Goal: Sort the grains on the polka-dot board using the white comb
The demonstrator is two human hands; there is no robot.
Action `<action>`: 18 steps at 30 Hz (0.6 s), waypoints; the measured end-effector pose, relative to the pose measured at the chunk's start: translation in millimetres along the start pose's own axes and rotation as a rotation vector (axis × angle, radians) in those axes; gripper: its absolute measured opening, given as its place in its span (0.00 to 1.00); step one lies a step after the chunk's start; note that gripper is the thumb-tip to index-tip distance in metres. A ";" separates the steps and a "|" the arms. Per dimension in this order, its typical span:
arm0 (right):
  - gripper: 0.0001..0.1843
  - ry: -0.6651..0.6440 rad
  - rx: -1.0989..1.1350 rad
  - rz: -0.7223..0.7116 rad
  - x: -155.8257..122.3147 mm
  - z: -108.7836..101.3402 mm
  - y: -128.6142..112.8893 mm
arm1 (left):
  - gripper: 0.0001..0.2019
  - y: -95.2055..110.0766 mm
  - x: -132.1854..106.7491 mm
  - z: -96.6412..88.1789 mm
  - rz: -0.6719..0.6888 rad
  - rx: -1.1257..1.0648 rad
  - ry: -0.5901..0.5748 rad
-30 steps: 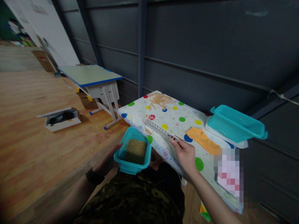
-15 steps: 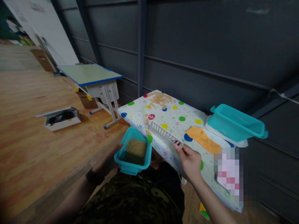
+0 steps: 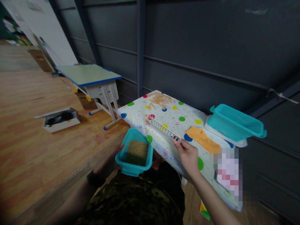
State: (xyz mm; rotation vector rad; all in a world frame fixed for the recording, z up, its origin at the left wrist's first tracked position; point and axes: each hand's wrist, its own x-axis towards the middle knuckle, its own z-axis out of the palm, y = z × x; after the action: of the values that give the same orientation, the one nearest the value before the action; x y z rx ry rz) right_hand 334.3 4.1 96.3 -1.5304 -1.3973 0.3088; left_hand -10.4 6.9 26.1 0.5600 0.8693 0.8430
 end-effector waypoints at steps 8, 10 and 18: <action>0.28 -0.008 0.004 0.012 -8.5 -13.3 -4.0 | 0.30 6.3 -5.4 7.1 0.000 0.001 0.018; 0.27 0.014 -0.004 0.009 -8.6 -14.1 -4.2 | 0.31 8.5 -6.2 9.8 -0.002 -0.001 0.006; 0.27 -0.012 0.029 -0.001 -5.0 -8.9 -3.9 | 0.38 8.1 -5.6 8.8 0.013 -0.020 0.013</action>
State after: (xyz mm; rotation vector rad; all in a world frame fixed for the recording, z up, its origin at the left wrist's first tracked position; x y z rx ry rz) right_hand 337.1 -5.1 101.5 -1.5065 -1.3968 0.3370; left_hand -8.4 6.0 39.1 0.5435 0.8692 0.8674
